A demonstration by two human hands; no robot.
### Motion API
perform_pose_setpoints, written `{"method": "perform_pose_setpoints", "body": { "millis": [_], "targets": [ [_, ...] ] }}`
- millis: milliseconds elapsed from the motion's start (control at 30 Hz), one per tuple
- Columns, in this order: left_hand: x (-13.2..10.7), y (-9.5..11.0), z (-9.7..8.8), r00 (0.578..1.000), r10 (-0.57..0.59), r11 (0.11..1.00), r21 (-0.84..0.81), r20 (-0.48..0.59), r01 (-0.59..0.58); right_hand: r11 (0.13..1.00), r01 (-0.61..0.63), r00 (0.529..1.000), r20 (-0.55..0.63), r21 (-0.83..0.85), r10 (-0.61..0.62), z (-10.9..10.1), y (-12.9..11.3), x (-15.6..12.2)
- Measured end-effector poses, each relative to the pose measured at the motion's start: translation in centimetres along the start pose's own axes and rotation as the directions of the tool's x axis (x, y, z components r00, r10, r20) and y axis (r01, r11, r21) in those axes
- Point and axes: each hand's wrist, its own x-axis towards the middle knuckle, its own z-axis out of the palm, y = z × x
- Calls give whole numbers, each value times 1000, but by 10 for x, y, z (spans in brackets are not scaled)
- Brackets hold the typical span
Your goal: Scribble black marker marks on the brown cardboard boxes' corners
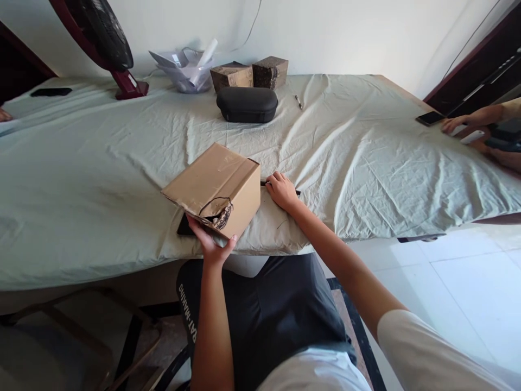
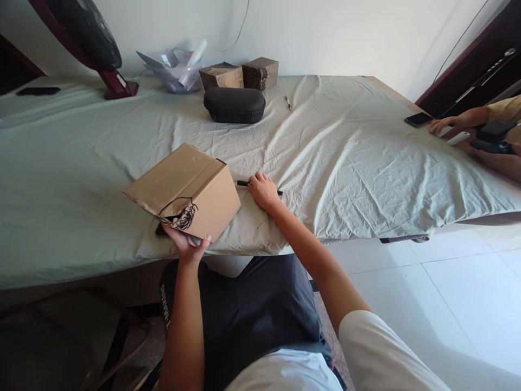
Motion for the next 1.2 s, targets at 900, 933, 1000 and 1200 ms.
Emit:
{"method": "perform_pose_setpoints", "body": {
  "millis": [900, 933, 1000, 1200],
  "targets": [
    [9, 14, -1, 998, -64, 996, 58, 20, 63, 944, 89, 922, -386, 319, 43, -13, 14, -23],
    [8, 14, -1, 998, -58, 996, 63, 17, 57, 950, 86, 919, -392, 301, 41, -13, 13, -23],
    [8, 14, -1, 999, -45, 997, 65, 17, 44, 959, 71, 914, -403, 273, 48, -13, 12, -22],
    [9, 15, -2, 997, -72, 993, 97, 32, 69, 973, 59, 924, -382, 222, 31, -14, 12, -20]
  ]
}}
